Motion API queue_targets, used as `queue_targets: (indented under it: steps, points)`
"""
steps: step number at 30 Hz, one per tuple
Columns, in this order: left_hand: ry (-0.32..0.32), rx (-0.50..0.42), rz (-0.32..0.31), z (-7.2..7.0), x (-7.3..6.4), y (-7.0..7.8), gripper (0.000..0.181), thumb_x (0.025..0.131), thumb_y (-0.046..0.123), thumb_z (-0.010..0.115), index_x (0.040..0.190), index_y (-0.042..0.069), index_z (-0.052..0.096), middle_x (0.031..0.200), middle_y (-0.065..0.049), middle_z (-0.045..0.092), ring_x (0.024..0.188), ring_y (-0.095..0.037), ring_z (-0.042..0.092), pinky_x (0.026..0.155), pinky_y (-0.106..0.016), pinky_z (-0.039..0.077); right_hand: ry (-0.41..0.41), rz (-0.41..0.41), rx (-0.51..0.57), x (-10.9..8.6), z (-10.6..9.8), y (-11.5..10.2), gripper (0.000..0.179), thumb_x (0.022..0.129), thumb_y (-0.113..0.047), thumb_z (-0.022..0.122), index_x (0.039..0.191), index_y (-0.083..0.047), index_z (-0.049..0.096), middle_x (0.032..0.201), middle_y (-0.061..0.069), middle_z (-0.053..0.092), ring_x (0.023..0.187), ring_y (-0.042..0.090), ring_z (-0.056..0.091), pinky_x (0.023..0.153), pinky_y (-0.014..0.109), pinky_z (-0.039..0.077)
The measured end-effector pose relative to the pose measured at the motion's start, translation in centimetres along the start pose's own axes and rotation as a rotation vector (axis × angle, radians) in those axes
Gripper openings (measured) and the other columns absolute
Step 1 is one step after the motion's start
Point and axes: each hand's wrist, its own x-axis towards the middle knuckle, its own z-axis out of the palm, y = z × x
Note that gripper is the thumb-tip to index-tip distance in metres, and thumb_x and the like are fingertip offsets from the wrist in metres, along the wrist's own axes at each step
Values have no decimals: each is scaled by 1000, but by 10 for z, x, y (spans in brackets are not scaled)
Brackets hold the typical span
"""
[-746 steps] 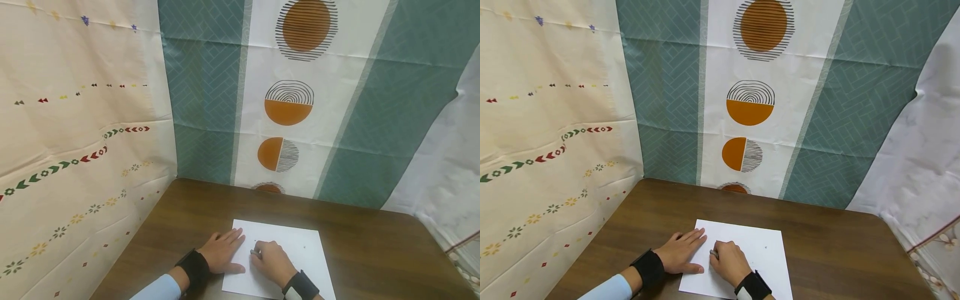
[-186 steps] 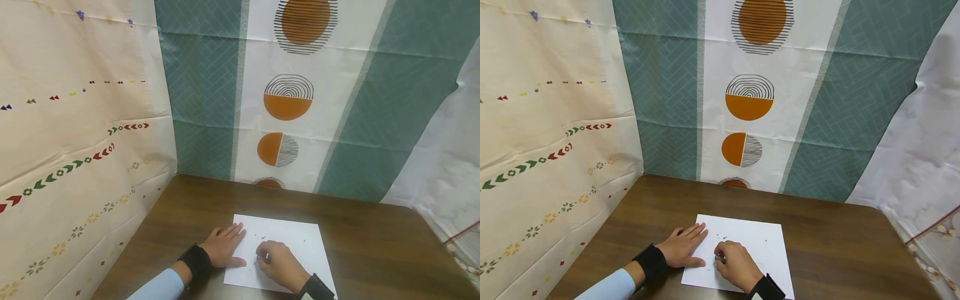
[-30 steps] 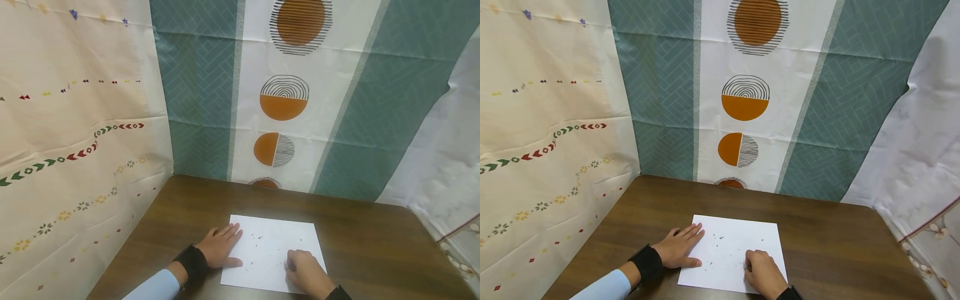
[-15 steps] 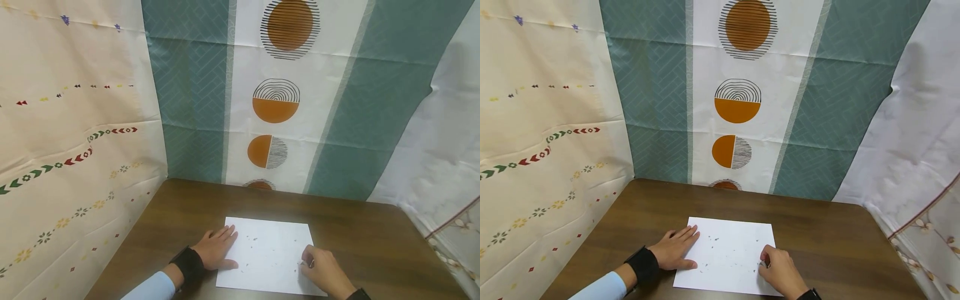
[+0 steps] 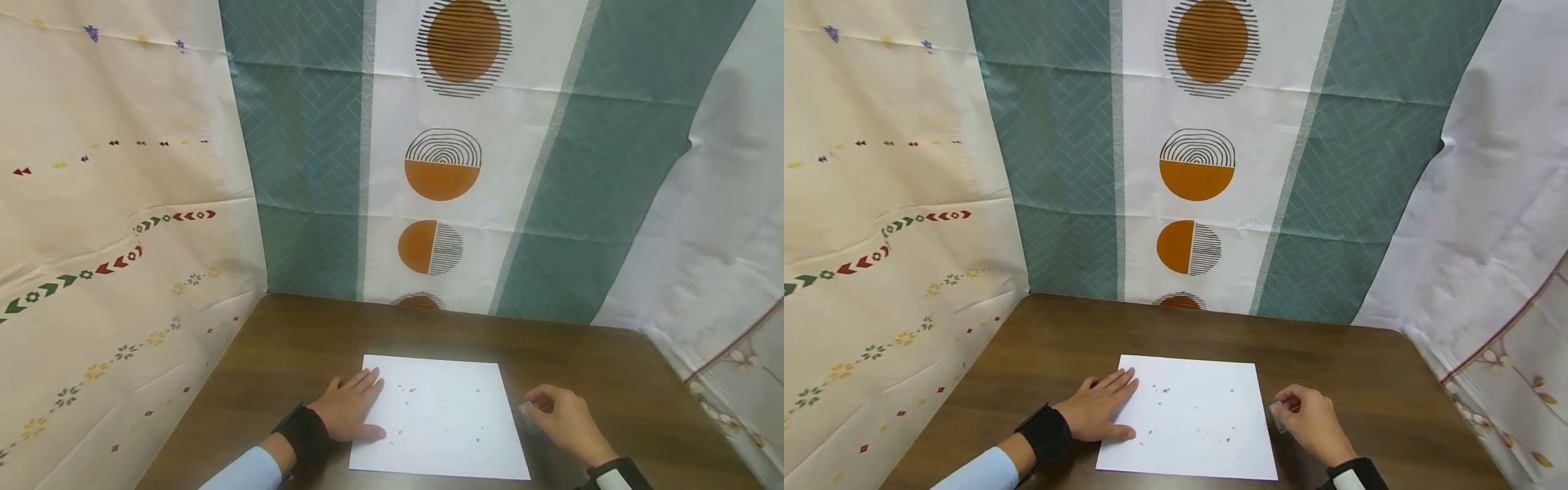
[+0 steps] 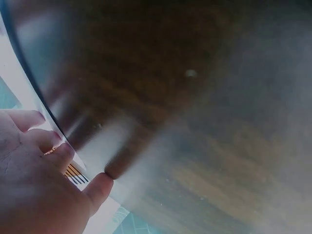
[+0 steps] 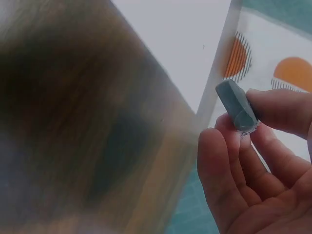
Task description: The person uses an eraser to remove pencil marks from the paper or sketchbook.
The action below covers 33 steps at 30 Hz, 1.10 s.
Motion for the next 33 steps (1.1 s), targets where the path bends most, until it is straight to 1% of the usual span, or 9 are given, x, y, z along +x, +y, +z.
queue_targets:
  steps: [4,8,13,18,22,26,31,33]
  points:
    - [18,6,8,0,-3,-3,90,82,70,45,145,9,29,152,-10,20,136,-27,14,97,-68,23,1,4,15,3,-1,7,19,80,-26,72,92,-12,66,84,-2,65,76,13,58,60,33,50]
    - [27,-5,15,6,-1,-7,90,81,69,46,145,9,29,153,-10,20,136,-28,14,96,-70,22,-18,34,10,4,-2,11,22,81,-28,71,94,-11,66,86,0,66,76,13,58,58,32,50]
    - [20,-16,8,8,0,-7,90,81,71,45,146,10,28,153,-8,18,136,-26,12,97,-70,21,-36,82,-30,3,0,13,23,79,-27,71,92,-10,65,83,1,64,76,15,56,59,33,49]
    - [12,-13,2,7,0,-6,91,81,72,44,146,12,28,153,-7,18,136,-26,12,97,-70,21,-61,98,-77,0,6,23,24,79,-27,72,90,-7,64,80,1,61,74,15,55,59,35,50]
    - [18,-16,3,8,2,-5,91,80,73,43,146,12,27,153,-7,18,136,-26,13,97,-70,21,-61,94,-95,-3,8,29,23,79,-23,72,91,-5,65,82,3,63,70,15,55,58,36,50]
    - [32,-26,8,10,3,-5,92,80,73,44,146,11,27,153,-7,19,136,-25,13,97,-70,21,-60,73,-121,-4,7,30,24,79,-23,71,93,-4,66,87,6,65,72,17,56,60,40,50]
    - [61,-34,22,9,1,-7,90,79,71,47,144,10,32,152,-7,23,136,-25,16,97,-69,22,-78,46,-176,-5,8,26,30,81,-29,69,96,-4,66,92,9,66,80,23,60,67,47,51]
    - [100,-37,25,6,0,-8,89,80,69,49,143,9,34,150,-8,27,135,-26,19,96,-68,24,-64,13,-191,-3,10,21,37,82,-33,68,102,-3,65,98,12,65,87,28,60,72,52,50]
